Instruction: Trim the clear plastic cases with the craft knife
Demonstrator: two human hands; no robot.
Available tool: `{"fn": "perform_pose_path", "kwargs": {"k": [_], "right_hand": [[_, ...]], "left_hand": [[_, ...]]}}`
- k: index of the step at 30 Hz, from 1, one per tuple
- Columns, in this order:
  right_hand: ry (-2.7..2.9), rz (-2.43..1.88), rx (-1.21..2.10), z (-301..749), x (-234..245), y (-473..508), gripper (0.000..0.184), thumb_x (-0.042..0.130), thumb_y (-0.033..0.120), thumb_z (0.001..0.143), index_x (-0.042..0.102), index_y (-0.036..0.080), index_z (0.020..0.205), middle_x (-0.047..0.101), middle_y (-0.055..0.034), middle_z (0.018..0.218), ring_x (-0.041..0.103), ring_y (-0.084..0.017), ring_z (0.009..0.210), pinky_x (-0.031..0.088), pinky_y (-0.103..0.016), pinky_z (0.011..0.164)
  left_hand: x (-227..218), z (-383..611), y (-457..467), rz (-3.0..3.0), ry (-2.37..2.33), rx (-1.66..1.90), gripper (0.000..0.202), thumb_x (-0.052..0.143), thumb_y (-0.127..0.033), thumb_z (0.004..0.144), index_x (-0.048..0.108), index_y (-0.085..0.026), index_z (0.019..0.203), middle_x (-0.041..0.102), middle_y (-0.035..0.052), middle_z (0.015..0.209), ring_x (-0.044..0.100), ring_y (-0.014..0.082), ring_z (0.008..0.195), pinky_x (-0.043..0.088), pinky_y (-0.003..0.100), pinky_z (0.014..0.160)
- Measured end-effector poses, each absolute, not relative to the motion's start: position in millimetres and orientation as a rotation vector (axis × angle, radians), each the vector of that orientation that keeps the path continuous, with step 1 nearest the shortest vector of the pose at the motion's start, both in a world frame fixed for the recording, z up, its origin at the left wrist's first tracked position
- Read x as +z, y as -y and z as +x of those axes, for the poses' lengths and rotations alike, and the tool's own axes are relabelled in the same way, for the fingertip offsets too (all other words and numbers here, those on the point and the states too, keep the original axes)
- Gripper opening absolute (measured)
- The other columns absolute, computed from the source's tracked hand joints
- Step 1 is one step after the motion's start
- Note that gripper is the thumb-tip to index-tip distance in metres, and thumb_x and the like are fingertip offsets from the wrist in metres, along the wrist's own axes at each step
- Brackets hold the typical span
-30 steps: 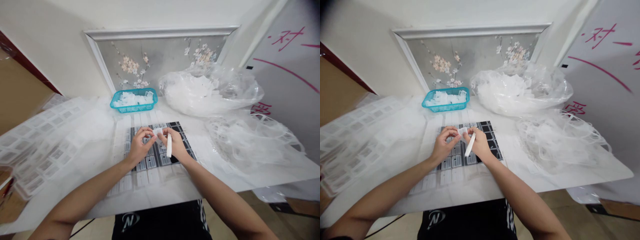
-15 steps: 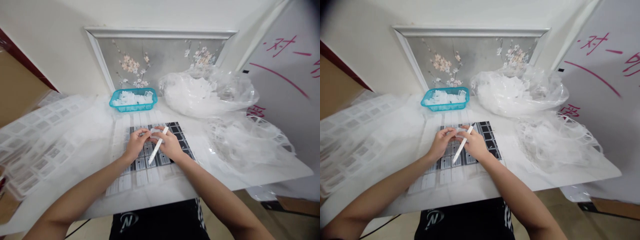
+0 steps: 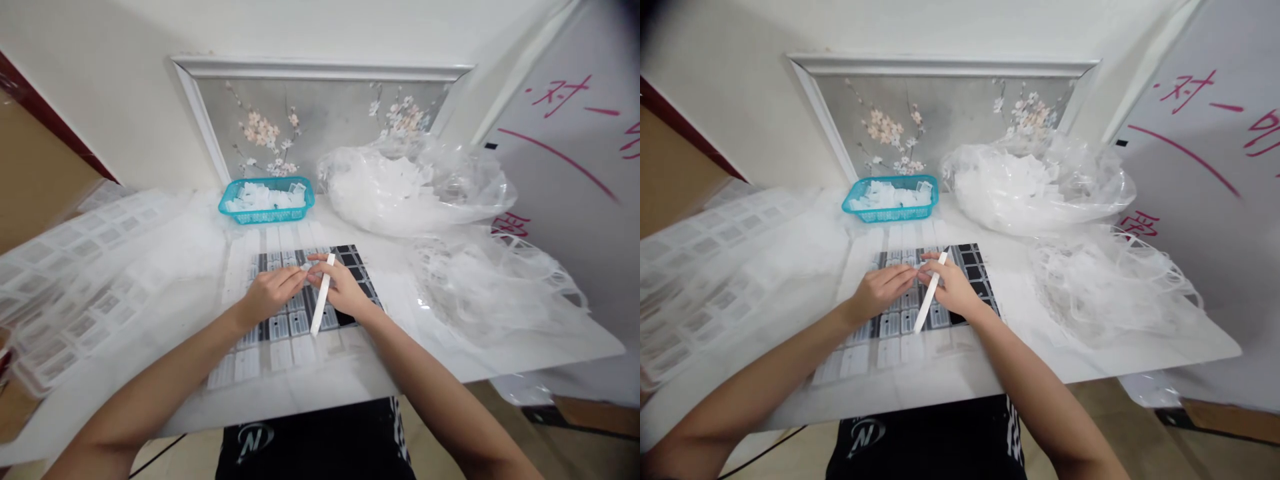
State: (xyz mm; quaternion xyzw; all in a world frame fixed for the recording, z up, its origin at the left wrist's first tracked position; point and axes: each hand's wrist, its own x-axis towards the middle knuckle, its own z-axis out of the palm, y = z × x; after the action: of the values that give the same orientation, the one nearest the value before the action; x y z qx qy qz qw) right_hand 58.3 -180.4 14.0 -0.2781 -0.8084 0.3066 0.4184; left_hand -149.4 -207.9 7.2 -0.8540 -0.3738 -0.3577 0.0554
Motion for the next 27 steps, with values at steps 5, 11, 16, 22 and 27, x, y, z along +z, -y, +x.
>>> {"fn": "perform_pose_path", "kwargs": {"k": [5,11,16,22,27], "right_hand": [[2.021,-0.645,0.720,55.8,17.8,181.1,0.013,0.053,0.025,0.093,0.065,0.023,0.090,0.061,-0.0094,0.108,0.053,-0.025,0.120,0.046,-0.043,0.097],[2.045,-0.636,0.713,62.3,29.1,187.5,0.013,0.052,0.029,0.092,0.063,0.023,0.090,0.057,-0.0099,0.109,0.057,-0.024,0.102,0.046,-0.042,0.091],[1.936,-0.643,0.949,69.6,41.1,191.1,0.021,0.050,0.039,0.093,0.058,0.024,0.081,0.059,-0.0039,0.081,0.056,-0.020,0.077,0.046,-0.038,0.076],[1.674,-0.755,1.123,70.0,45.1,193.4,0.029,0.063,0.046,0.084,0.054,0.022,0.071,0.052,0.0009,0.062,0.047,-0.014,0.057,0.039,-0.029,0.056],[1.602,-0.751,1.186,68.7,40.5,191.3,0.020,0.064,0.041,0.084,0.062,0.022,0.078,0.056,0.0003,0.063,0.051,-0.014,0.056,0.041,-0.028,0.055]], "left_hand": [[12.9,-131.4,208.4,-2.428,1.337,-1.393,0.012,0.057,-0.020,0.086,0.069,-0.019,0.089,0.072,0.0044,0.085,0.068,0.0152,0.075,0.056,0.026,0.070],[19.4,-149.1,182.9,-2.074,2.077,-1.935,0.017,0.062,-0.033,0.080,0.066,-0.016,0.083,0.069,0.0031,0.074,0.067,0.0160,0.067,0.054,0.026,0.063],[23.7,-159.6,176.4,-2.076,2.222,-2.557,0.025,0.057,-0.041,0.080,0.054,-0.017,0.087,0.067,0.0080,0.104,0.069,0.0155,0.069,0.050,0.023,0.051],[21.4,-156.2,180.9,-2.370,2.321,-2.158,0.027,0.045,-0.041,0.086,0.044,-0.020,0.069,0.052,-0.0033,0.059,0.047,0.0099,0.045,0.033,0.021,0.042],[17.5,-157.3,185.5,-2.506,1.925,-1.200,0.025,0.053,-0.035,0.085,0.054,-0.019,0.065,0.055,-0.0004,0.063,0.055,0.0159,0.064,0.044,0.028,0.062]]}}
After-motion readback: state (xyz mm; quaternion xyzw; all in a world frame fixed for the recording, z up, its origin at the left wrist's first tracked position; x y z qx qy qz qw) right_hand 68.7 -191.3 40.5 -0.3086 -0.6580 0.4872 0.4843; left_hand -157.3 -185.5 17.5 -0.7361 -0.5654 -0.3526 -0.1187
